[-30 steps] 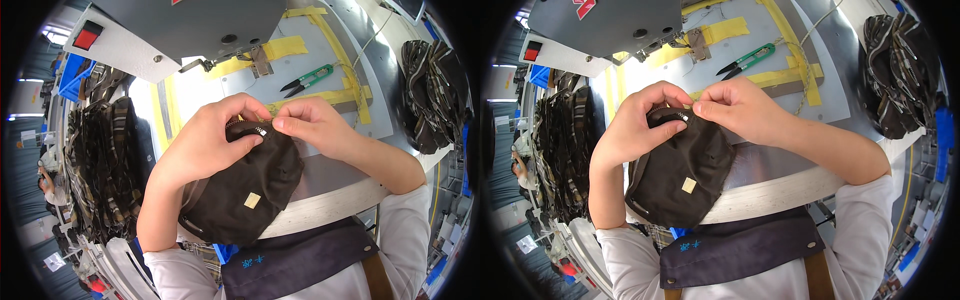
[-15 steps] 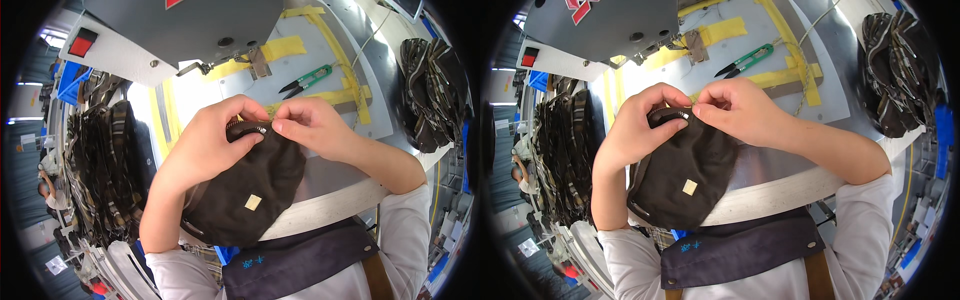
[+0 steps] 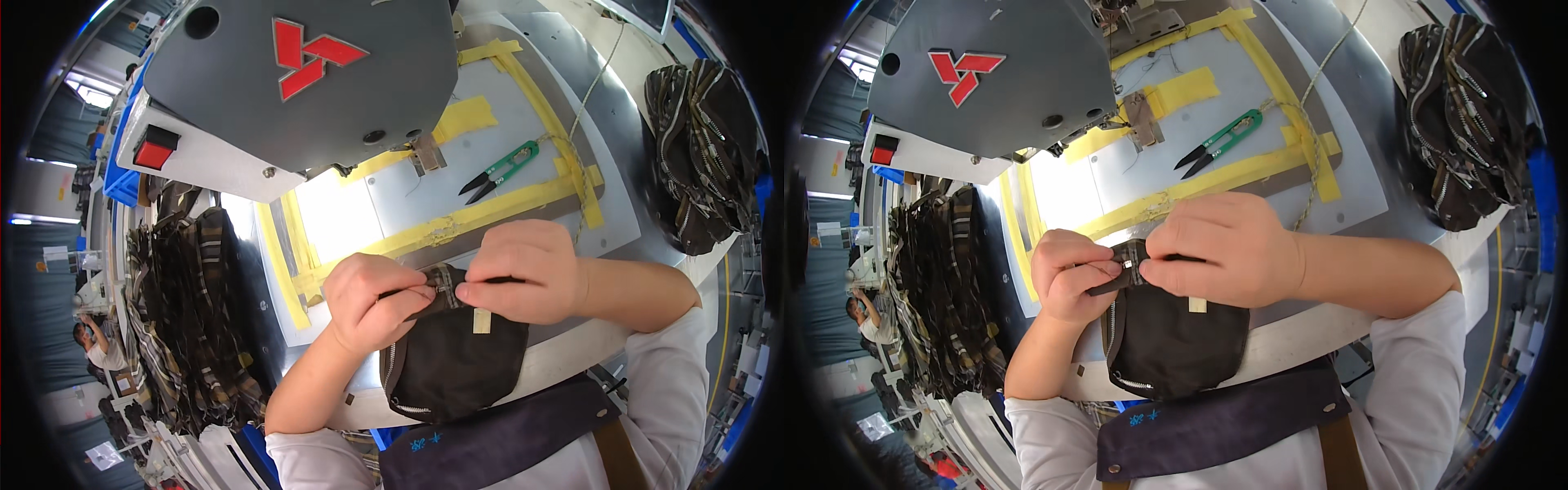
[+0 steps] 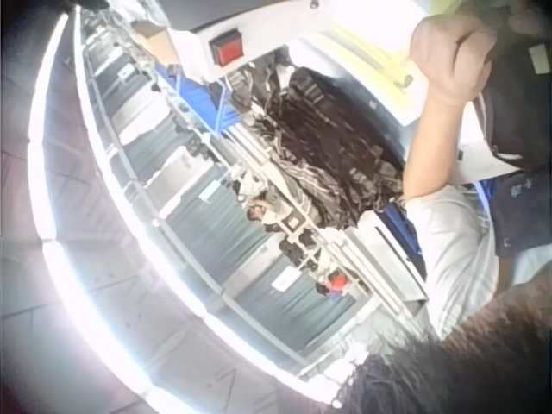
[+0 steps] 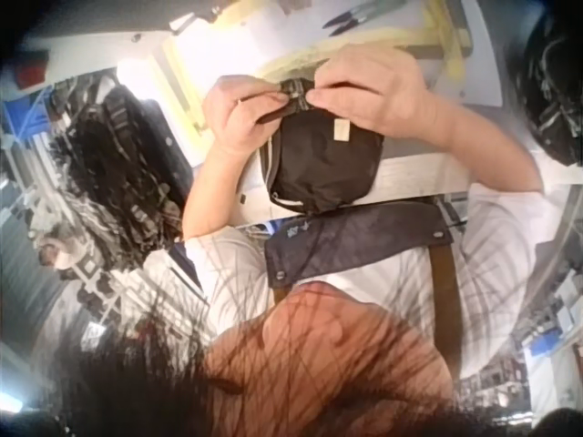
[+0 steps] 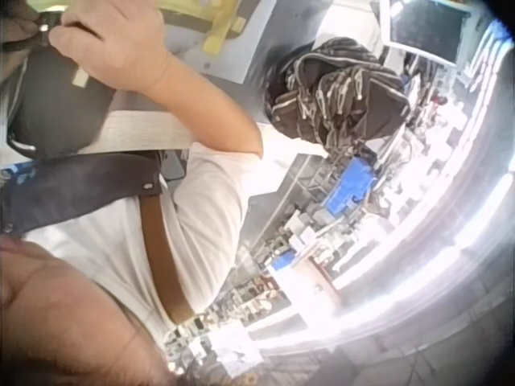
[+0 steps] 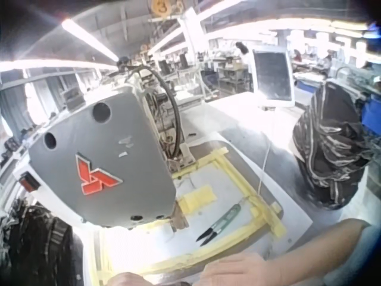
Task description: The person aligns a zipper on a dark fabric bag and sews it using an industrial sewing machine. They guide the bag under the needle, stitch along the zipper, and trim the thread with scissors. The process is repeated for multiple bags in a production setting.
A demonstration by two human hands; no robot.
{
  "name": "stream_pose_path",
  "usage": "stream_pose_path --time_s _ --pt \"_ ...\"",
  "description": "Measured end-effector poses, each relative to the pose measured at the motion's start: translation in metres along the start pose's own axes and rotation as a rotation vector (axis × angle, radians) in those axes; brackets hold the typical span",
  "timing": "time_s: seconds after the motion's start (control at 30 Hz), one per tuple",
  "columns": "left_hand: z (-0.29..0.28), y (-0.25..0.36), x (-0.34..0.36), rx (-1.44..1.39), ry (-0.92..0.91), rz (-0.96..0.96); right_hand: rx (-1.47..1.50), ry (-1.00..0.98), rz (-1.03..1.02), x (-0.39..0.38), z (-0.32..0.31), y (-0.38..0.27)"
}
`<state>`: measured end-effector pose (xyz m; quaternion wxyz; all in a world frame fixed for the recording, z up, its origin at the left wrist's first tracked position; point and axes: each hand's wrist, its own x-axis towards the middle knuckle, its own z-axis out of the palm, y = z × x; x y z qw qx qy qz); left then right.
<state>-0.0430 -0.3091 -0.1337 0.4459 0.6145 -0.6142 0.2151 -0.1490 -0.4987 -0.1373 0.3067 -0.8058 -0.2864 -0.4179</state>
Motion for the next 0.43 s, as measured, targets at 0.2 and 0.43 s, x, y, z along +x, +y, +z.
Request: stream_pose_path --time_s 0.2,0.43 --pt "0.0002 0.0016 -0.0026 0.001 0.029 0.002 -0.029 0.014 -0.085 -0.0012 0.0008 -0.0013" --pt "-0.0014 0.0026 -0.0014 0.084 -0.015 -0.004 -0.072 0.013 -0.177 -0.0013 -0.0005 -0.0034"
